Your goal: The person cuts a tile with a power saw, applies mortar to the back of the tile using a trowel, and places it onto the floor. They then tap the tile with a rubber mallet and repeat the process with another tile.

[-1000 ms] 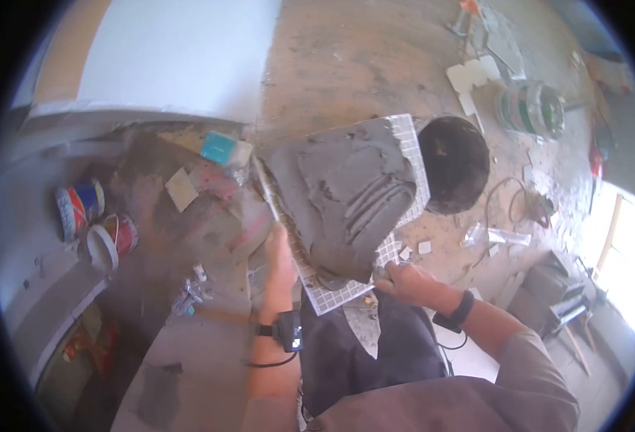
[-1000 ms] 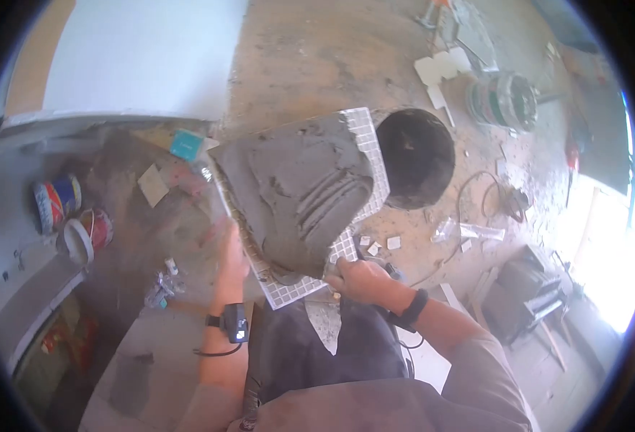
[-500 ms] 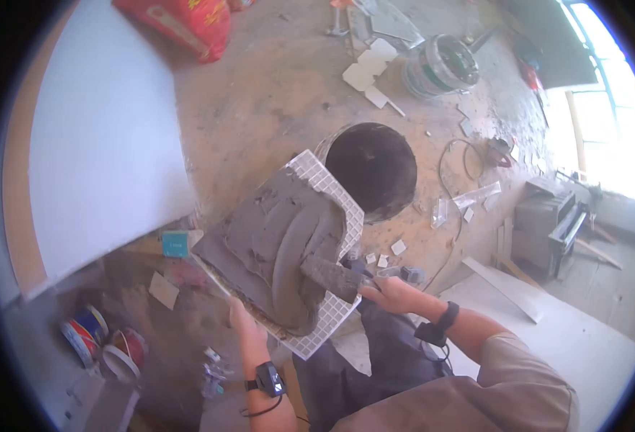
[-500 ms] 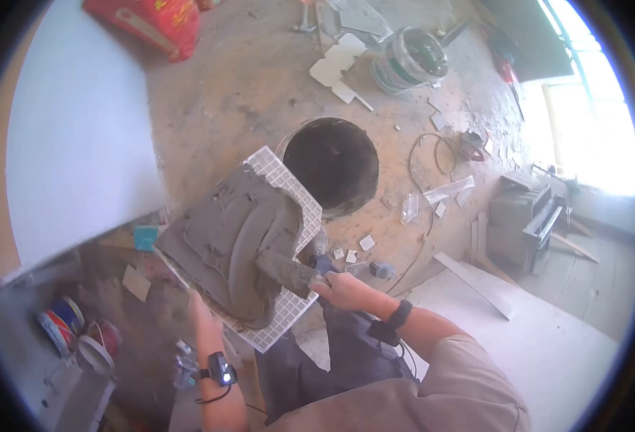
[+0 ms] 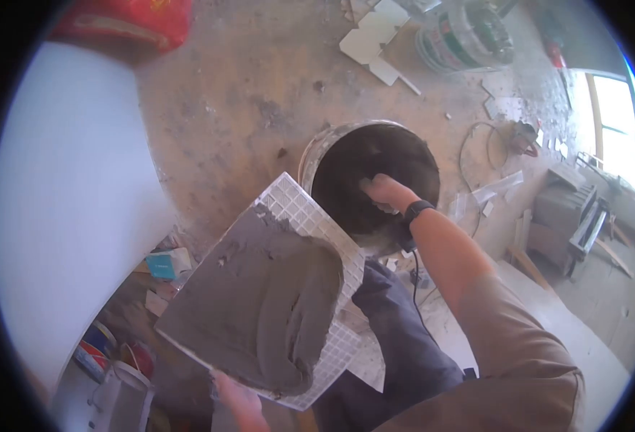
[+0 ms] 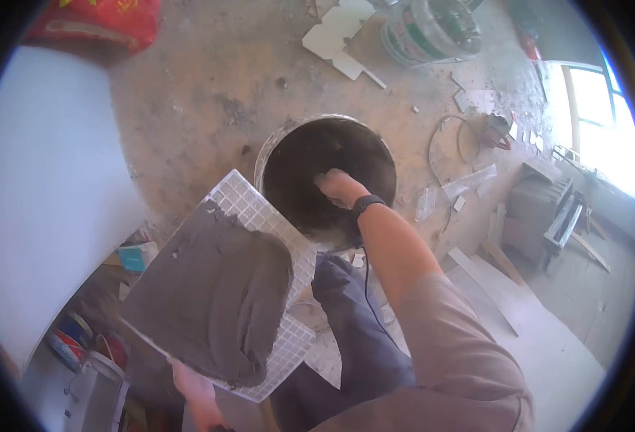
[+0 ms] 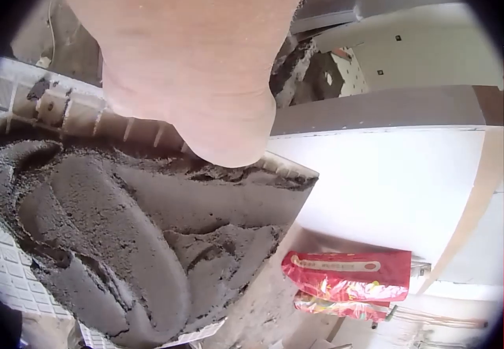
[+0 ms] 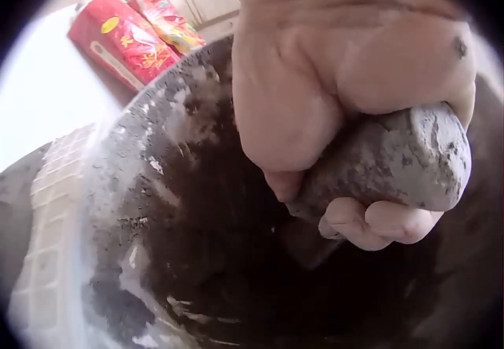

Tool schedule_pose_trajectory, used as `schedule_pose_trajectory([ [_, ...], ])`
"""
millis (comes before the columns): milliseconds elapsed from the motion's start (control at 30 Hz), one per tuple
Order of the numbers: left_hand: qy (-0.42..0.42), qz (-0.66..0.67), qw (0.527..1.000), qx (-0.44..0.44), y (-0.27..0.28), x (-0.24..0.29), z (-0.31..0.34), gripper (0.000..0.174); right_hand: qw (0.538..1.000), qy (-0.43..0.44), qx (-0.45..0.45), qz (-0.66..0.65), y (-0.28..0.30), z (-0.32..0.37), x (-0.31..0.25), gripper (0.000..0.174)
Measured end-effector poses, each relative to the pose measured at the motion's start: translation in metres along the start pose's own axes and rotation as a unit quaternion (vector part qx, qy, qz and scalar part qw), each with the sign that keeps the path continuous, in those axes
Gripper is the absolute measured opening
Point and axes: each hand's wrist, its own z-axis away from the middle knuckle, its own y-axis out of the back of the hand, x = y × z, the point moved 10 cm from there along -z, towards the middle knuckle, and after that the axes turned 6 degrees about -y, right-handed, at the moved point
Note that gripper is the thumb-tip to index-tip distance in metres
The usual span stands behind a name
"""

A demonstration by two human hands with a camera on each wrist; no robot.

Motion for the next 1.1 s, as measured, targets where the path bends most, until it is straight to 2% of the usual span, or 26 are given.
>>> schedule_pose_trajectory([
  [67, -0.106, -0.172, 0.978, -0.043, -0.01, 0.027, 0.012, 0.059, 0.996, -0.017, -0.01, -0.087, -0.015, -0.047, -0.012, 0.051],
  [133, -0.189, -0.353, 0.914, -0.06, -0.003, 0.035, 0.016, 0.059, 0.977, -0.006, -0.001, -0.211, -0.037, -0.106, -0.008, 0.054],
  [167, -0.222, -0.442, 0.867, -0.054, 0.002, 0.042, 0.011, 0.059, 0.976, -0.016, -0.017, -0.216, -0.043, -0.118, -0.009, 0.054],
  [233, -0.198, -0.371, 0.907, -0.017, 0.017, 0.036, 0.007, 0.058, 0.972, -0.035, -0.052, -0.227, -0.057, -0.131, -0.012, 0.054],
  [267, -0.136, -0.202, 0.97, 0.017, 0.006, 0.031, 0.013, 0.057, 0.972, -0.022, -0.033, -0.23, -0.056, -0.128, -0.013, 0.054],
  [300, -0.074, -0.029, 0.995, 0.051, 0.004, 0.024, 0.019, 0.057, 0.971, -0.011, -0.014, -0.238, -0.057, -0.12, -0.009, 0.053],
  [400, -0.133, -0.295, 0.946, 0.019, 0.014, 0.037, 0.021, 0.057, 0.971, 0.03, 0.016, -0.237, -0.041, -0.117, -0.014, 0.056],
  [467, -0.101, -0.234, 0.967, 0.032, 0.006, 0.034, 0.024, 0.056, 0.973, 0.078, 0.044, -0.214, -0.012, -0.115, -0.04, 0.058],
  [533, -0.067, -0.151, 0.985, 0.041, 0.012, 0.029, 0.022, 0.056, 0.978, 0.096, 0.069, -0.174, -0.018, -0.102, -0.032, 0.057],
  [600, -0.029, -0.041, 0.998, 0.048, 0.031, 0.01, 0.019, 0.056, 0.971, 0.112, 0.068, -0.2, -0.019, -0.069, -0.019, 0.059],
  [700, -0.06, 0.007, 0.997, -0.055, -0.028, 0.026, 0.048, 0.057, 0.955, 0.175, 0.124, -0.203, -0.009, -0.04, 0.008, 0.055],
  [800, -0.014, -0.003, 0.998, -0.065, -0.015, 0.013, 0.039, 0.06, 0.933, 0.224, 0.187, -0.211, 0.0, 0.004, 0.025, 0.049],
  [933, -0.017, 0.053, 0.997, -0.045, -0.025, 0.014, 0.037, 0.06, 0.902, 0.262, 0.29, -0.182, 0.018, 0.099, 0.043, 0.038],
  [1033, -0.018, 0.042, 0.997, -0.067, -0.027, 0.005, 0.028, 0.06, 0.876, 0.314, 0.296, -0.216, 0.023, 0.186, 0.057, 0.034],
  [1100, 0.003, 0.048, 0.996, -0.077, -0.018, -0.014, 0.015, 0.059, 0.859, 0.367, 0.31, -0.176, 0.013, 0.251, 0.069, 0.03],
])
